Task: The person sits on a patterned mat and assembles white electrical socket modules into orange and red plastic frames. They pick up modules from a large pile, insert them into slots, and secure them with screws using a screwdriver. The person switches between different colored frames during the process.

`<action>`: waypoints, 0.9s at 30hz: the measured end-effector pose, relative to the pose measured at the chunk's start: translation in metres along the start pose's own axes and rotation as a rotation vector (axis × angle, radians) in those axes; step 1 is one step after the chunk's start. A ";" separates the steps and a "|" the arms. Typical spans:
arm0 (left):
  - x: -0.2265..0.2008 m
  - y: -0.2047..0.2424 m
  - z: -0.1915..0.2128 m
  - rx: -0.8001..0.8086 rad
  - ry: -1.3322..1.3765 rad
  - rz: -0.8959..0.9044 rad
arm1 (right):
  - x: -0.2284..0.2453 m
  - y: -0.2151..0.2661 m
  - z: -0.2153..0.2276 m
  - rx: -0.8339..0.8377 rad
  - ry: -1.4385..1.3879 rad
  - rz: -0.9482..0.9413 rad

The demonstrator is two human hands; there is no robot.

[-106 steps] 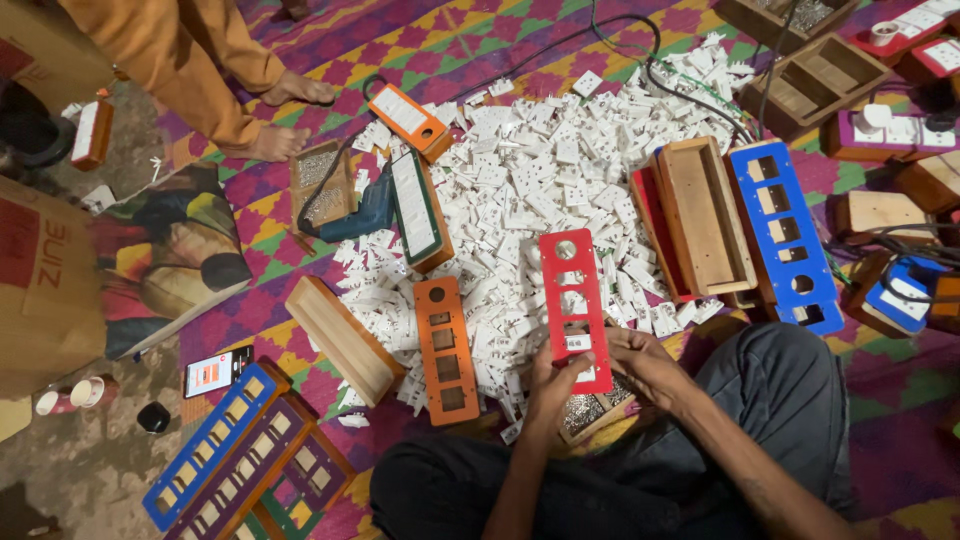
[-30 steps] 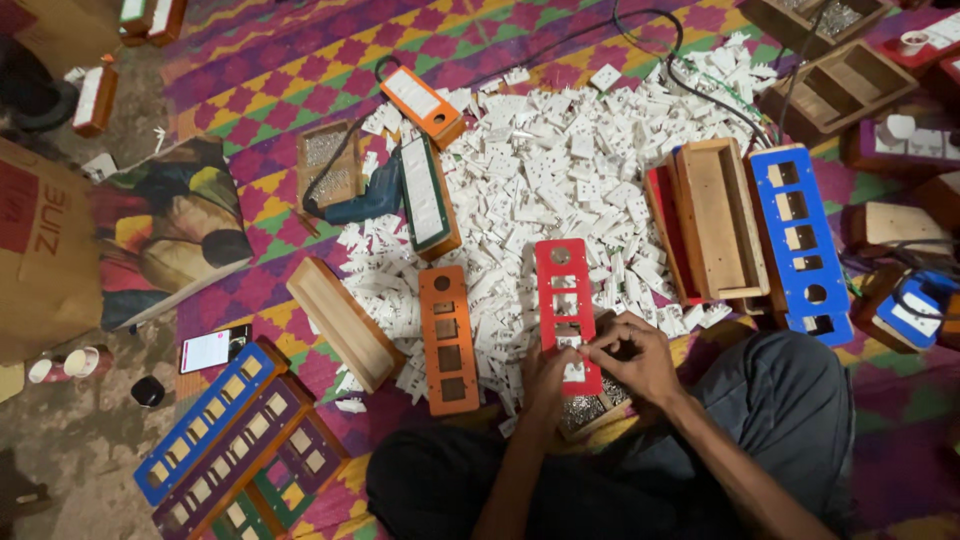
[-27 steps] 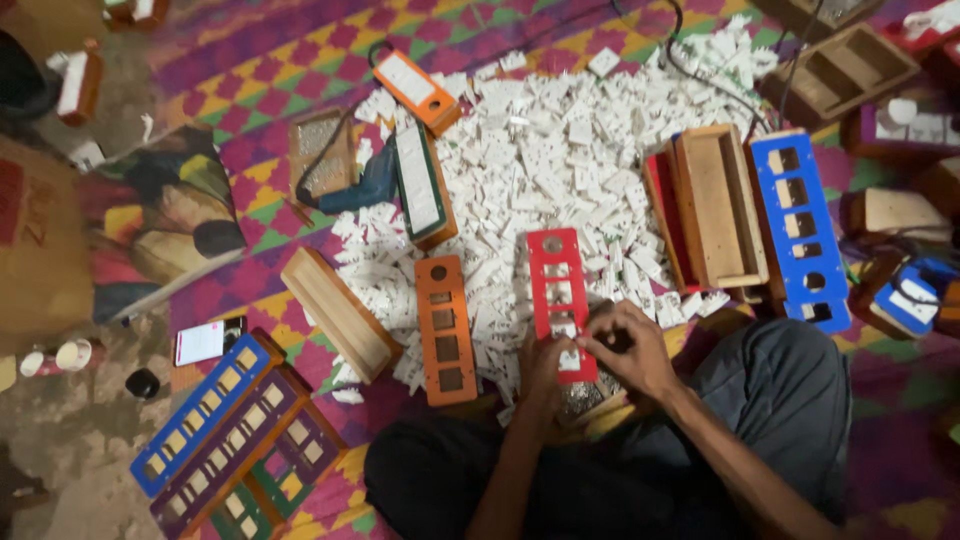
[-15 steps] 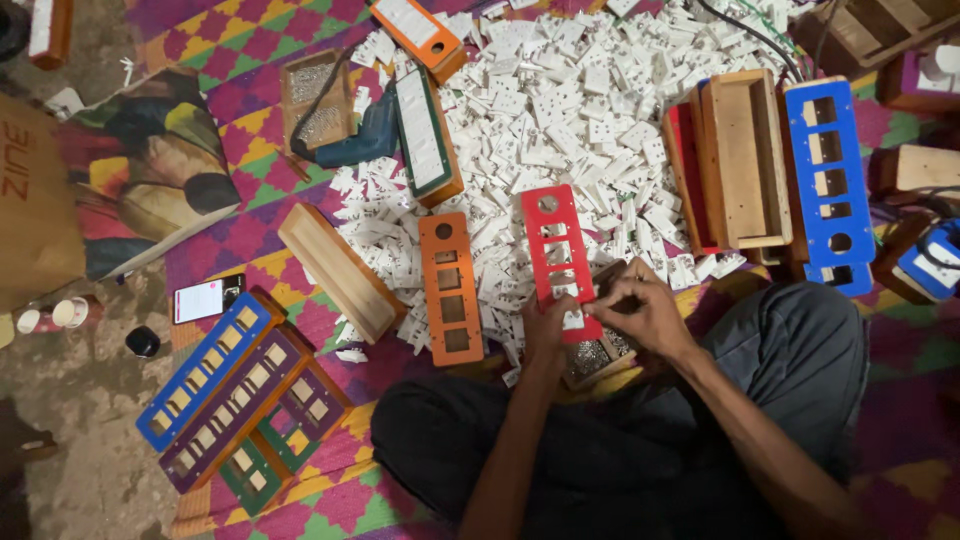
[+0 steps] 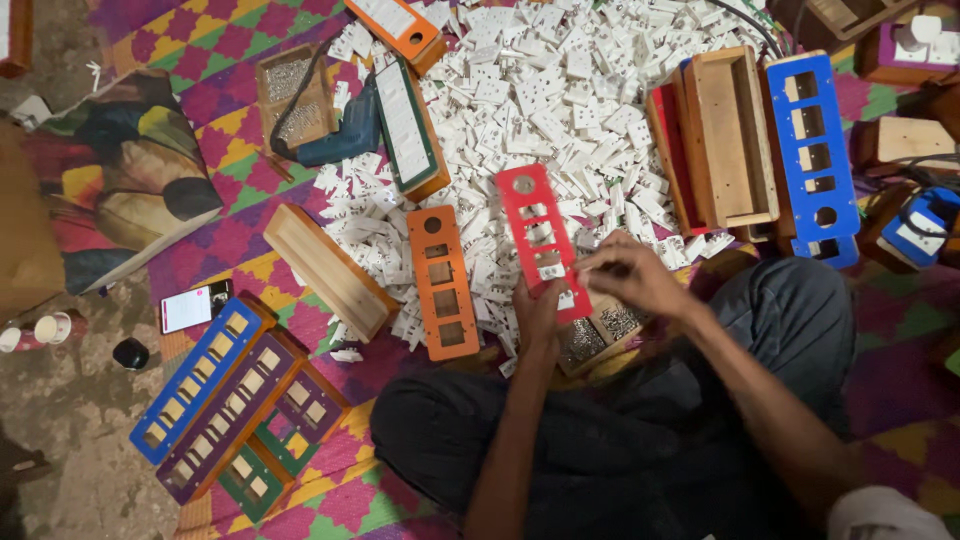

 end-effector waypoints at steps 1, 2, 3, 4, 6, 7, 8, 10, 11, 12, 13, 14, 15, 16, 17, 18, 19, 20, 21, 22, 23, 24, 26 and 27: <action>0.000 0.000 0.003 -0.044 0.025 0.022 | -0.010 -0.011 0.004 0.008 -0.032 -0.065; 0.000 0.001 0.007 -0.090 0.054 0.044 | -0.020 -0.024 0.014 -0.050 0.048 -0.129; -0.005 0.002 0.008 -0.075 0.051 0.008 | -0.028 -0.037 0.024 -0.108 0.129 -0.193; -0.008 0.004 0.009 -0.058 0.047 -0.025 | -0.028 -0.049 0.022 -0.058 0.154 -0.160; -0.013 0.005 0.004 0.000 0.033 -0.091 | -0.025 -0.071 0.015 0.039 0.206 -0.087; -0.016 0.004 -0.001 0.041 0.023 -0.123 | -0.039 -0.074 0.017 0.043 0.152 -0.283; -0.017 0.005 -0.003 0.072 0.013 -0.153 | -0.051 -0.070 0.015 0.058 0.094 -0.481; -0.005 0.000 0.001 0.011 -0.023 -0.060 | -0.053 -0.065 0.014 0.060 0.149 -0.507; 0.002 -0.001 0.004 -0.020 -0.040 -0.011 | -0.043 -0.065 0.016 0.048 0.260 -0.334; 0.003 -0.003 0.002 -0.004 -0.039 -0.028 | -0.034 -0.065 0.020 0.033 0.370 -0.158; 0.003 -0.005 0.000 0.012 -0.038 -0.045 | -0.030 -0.059 0.029 -0.050 0.357 -0.054; 0.003 -0.005 -0.001 0.025 -0.034 -0.061 | -0.028 -0.048 0.038 -0.129 0.343 0.052; 0.004 -0.005 -0.003 0.041 -0.022 -0.055 | -0.026 -0.036 0.045 -0.208 0.327 0.157; 0.005 -0.003 -0.003 0.055 -0.012 -0.046 | -0.046 -0.021 0.047 -0.259 -0.006 0.025; 0.006 0.001 -0.003 0.070 -0.002 -0.036 | -0.066 -0.005 0.044 -0.307 -0.339 -0.111; 0.002 0.003 -0.007 0.105 0.001 -0.053 | -0.083 0.009 0.037 -0.355 -0.669 -0.243; -0.002 0.006 -0.011 0.139 0.005 -0.070 | -0.092 0.021 0.030 -0.332 -0.634 -0.354; -0.006 0.009 -0.017 0.178 0.007 -0.087 | -0.099 0.032 0.022 -0.309 -0.599 -0.461; -0.004 0.012 -0.021 0.205 0.033 -0.025 | -0.103 0.040 0.014 -0.284 -0.563 -0.568; -0.002 0.016 -0.026 0.233 0.060 0.040 | -0.103 0.045 0.008 -0.320 -0.654 -0.616; 0.000 0.020 -0.032 0.261 0.086 0.104 | -0.101 0.047 -0.001 -0.357 -0.746 -0.664; -0.002 0.022 -0.036 0.278 0.060 0.111 | -0.097 0.045 -0.011 -0.388 -0.840 -0.708; -0.004 0.027 -0.042 0.312 0.008 0.125 | -0.071 0.033 -0.027 -0.241 -0.946 -0.574; -0.004 0.026 -0.044 0.312 0.018 0.148 | -0.058 0.027 -0.030 -0.165 -0.996 -0.506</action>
Point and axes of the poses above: each hand's wrist, its own y-axis away from the middle knuckle, its own z-axis out of the back of the hand, x = y × z, the point moved 8 cm from there along -y, towards the middle knuckle, and after that the axes turned 5 degrees about z, right-handed, at the moved point
